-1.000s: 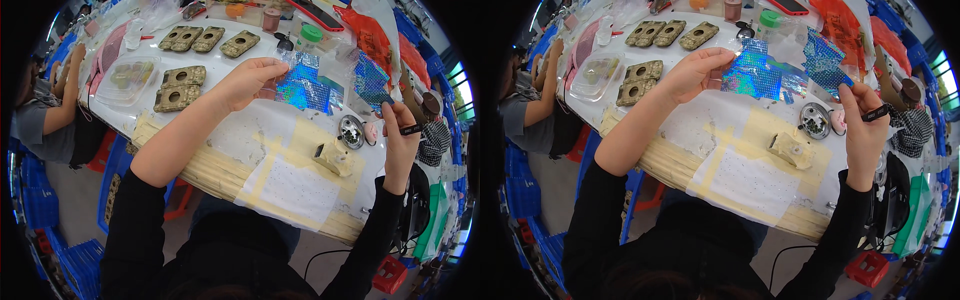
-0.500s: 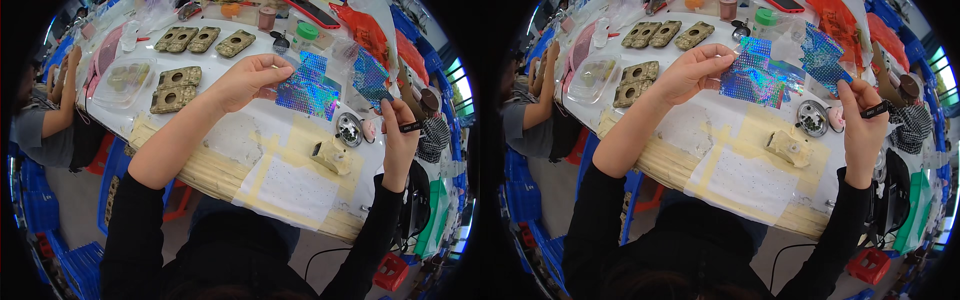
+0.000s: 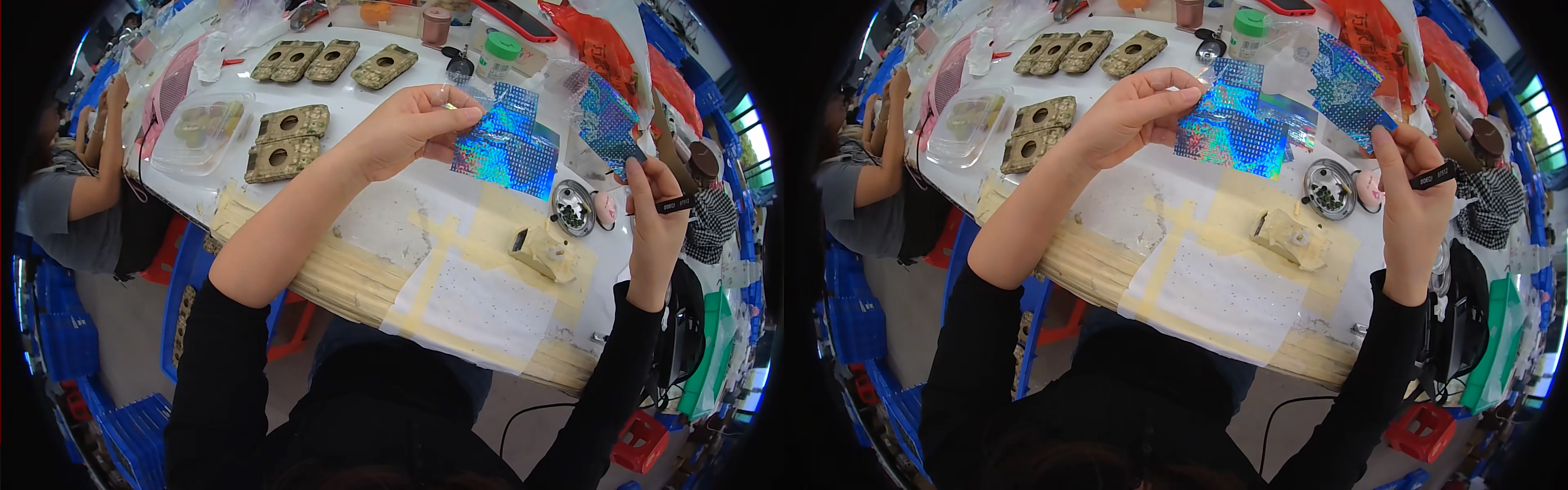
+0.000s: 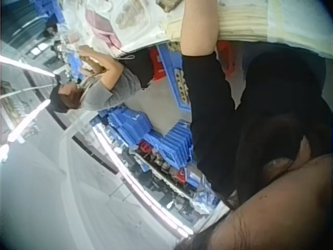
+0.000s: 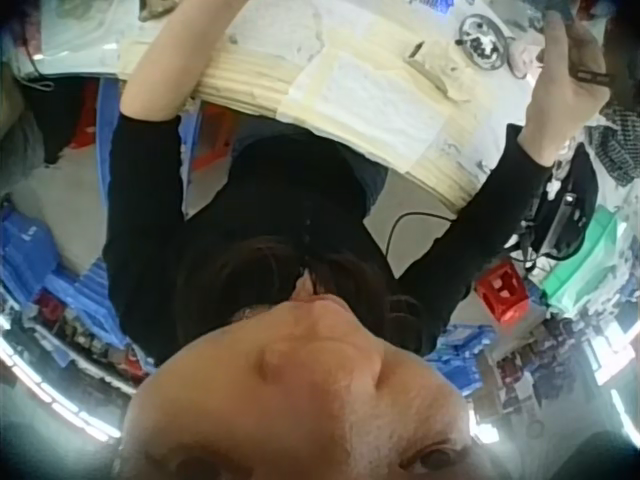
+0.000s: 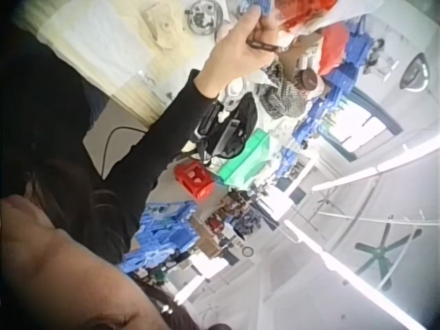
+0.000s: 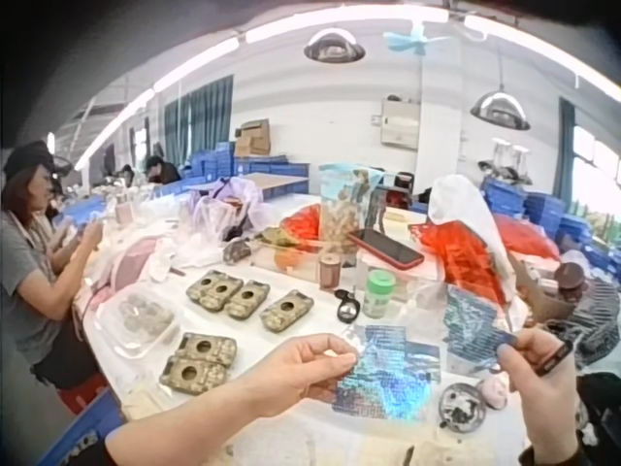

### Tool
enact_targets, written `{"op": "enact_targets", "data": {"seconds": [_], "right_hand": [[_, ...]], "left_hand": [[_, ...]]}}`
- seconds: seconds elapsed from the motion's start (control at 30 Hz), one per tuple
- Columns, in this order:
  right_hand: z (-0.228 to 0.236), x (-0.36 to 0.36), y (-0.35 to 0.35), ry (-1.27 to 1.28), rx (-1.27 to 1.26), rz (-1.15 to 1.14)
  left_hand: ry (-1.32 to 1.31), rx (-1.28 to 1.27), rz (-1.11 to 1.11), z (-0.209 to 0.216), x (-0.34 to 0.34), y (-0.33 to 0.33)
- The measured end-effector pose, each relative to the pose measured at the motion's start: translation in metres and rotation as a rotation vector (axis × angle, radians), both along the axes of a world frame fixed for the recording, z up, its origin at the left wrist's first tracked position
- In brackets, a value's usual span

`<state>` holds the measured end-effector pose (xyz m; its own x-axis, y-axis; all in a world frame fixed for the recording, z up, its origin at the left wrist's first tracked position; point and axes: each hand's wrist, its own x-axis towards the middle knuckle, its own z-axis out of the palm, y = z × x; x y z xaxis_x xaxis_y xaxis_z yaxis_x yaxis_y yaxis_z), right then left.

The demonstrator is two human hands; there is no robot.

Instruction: Use tweezers to precisely apply small decorative stones or elements onto a holographic template or sheet.

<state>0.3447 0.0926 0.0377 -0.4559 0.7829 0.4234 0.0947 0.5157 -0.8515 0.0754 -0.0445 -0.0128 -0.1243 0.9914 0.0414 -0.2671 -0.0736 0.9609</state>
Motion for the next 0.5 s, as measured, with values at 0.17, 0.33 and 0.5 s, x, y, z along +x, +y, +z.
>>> {"op": "enact_targets", "data": {"seconds": [0.17,0.33,0.5], "right_hand": [[-0.0001,-0.0029,-0.0019,0.014,-0.011,-0.011],[-0.001,-0.0028,-0.0012,0.036,-0.001,0.008],[0.0013,-0.0006,-0.0015,0.025,-0.003,0.021]], "left_hand": [[0.021,-0.021,0.019,-0.0005,-0.0009,-0.0003],[0.015,0.001,0.006,0.0012,0.0005,-0.0004],[0.027,-0.002,0.015,0.0024,0.0012,-0.0012]]}}
